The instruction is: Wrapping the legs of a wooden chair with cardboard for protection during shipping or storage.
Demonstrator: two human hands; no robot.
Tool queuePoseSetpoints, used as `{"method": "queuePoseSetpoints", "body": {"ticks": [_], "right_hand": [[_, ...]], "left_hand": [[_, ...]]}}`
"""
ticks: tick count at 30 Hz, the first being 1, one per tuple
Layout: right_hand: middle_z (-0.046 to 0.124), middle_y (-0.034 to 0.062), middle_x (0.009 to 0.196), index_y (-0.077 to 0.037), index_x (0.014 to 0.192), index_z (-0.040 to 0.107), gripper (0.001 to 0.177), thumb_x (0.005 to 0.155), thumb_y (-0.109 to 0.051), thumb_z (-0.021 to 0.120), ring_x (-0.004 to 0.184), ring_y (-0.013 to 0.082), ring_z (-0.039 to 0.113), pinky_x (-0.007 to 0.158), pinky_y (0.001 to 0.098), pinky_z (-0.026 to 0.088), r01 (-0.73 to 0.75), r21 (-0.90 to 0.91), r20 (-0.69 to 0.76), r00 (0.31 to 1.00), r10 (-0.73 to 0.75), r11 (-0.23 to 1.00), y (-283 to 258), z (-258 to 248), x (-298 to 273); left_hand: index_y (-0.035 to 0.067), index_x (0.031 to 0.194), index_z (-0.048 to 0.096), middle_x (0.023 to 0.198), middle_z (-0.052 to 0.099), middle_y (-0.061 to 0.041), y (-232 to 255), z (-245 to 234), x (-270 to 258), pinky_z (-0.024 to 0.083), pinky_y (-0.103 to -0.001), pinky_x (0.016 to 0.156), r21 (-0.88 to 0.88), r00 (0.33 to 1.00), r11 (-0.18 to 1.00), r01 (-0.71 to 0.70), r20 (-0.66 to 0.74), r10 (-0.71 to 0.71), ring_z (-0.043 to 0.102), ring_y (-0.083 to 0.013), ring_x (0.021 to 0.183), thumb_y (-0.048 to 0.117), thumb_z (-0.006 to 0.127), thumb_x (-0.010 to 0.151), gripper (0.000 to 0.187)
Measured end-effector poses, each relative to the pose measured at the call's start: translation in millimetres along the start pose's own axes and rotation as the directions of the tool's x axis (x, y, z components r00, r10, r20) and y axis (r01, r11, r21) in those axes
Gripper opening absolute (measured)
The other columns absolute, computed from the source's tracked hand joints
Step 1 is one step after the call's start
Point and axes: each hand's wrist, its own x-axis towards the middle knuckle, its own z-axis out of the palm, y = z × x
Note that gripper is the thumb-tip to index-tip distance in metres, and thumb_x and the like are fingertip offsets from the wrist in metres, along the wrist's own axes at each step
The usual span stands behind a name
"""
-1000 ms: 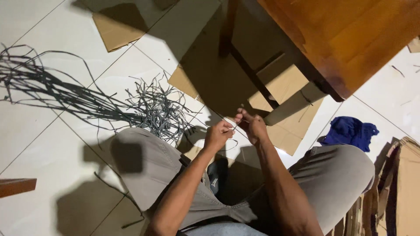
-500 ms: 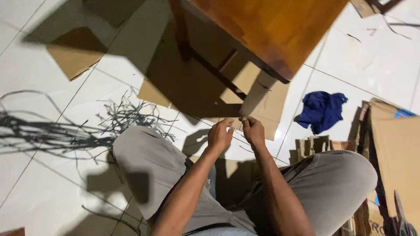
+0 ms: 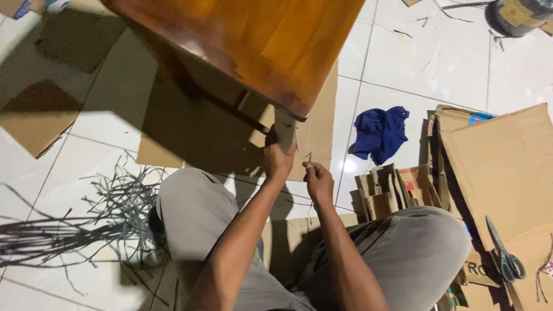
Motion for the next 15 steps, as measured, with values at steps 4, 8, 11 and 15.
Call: {"method": "queuePoseSetpoints", "body": {"ticks": [4,8,11,15], "right_hand": [[0.072,0.0048,0.069,-0.021,0.110,0.081,0.031,0.097,-0.037,0.057,0.075,0.0204,0.065,0.072,0.0340,0.051,0.007,0.007,-0.005,1.000,-0.007,1.000,-3,-5,7],[0.071,0.0038,0.067,-0.021,0.109,0.081,0.030,0.096,-0.037,0.059,0.071,0.0182,0.063,0.067,0.0314,0.049,0.008,0.039,-0.013,1.000,-0.008,0.999,-1,-9,15],[0.071,0.0037,0.068,-0.020,0.110,0.080,0.030,0.096,-0.036,0.058,0.069,0.0176,0.061,0.065,0.0303,0.048,-0.006,0.043,-0.017,1.000,0.007,0.999,-4,-14,15],[0.072,0.0040,0.070,-0.019,0.110,0.080,0.032,0.096,-0.038,0.059,0.070,0.0178,0.061,0.066,0.0306,0.047,-0.026,0.048,-0.023,0.999,0.027,0.998,-1,-11,21]], "left_hand": [[-0.008,0.078,0.074,0.077,0.071,-0.031,-2,4,-8,0.058,-0.050,0.065,-0.089,0.995,0.993,-0.076,-0.066,0.071,0.073,-0.0470,0.084,0.034,0.080,0.084,0.044],[-0.009,0.072,0.071,0.071,0.068,-0.031,3,0,-12,0.056,-0.052,0.063,-0.128,0.984,0.981,-0.147,-0.124,0.131,0.072,-0.0481,0.080,0.028,0.080,0.085,0.040],[-0.010,0.076,0.072,0.074,0.069,-0.031,8,-8,-17,0.057,-0.051,0.066,-0.136,0.985,0.981,-0.139,-0.125,0.123,0.072,-0.0476,0.081,0.026,0.078,0.086,0.038],[-0.012,0.085,0.074,0.078,0.071,-0.031,3,-7,-15,0.059,-0.049,0.067,-0.137,0.983,0.979,-0.151,-0.123,0.135,0.073,-0.0467,0.082,0.023,0.080,0.085,0.036]]}}
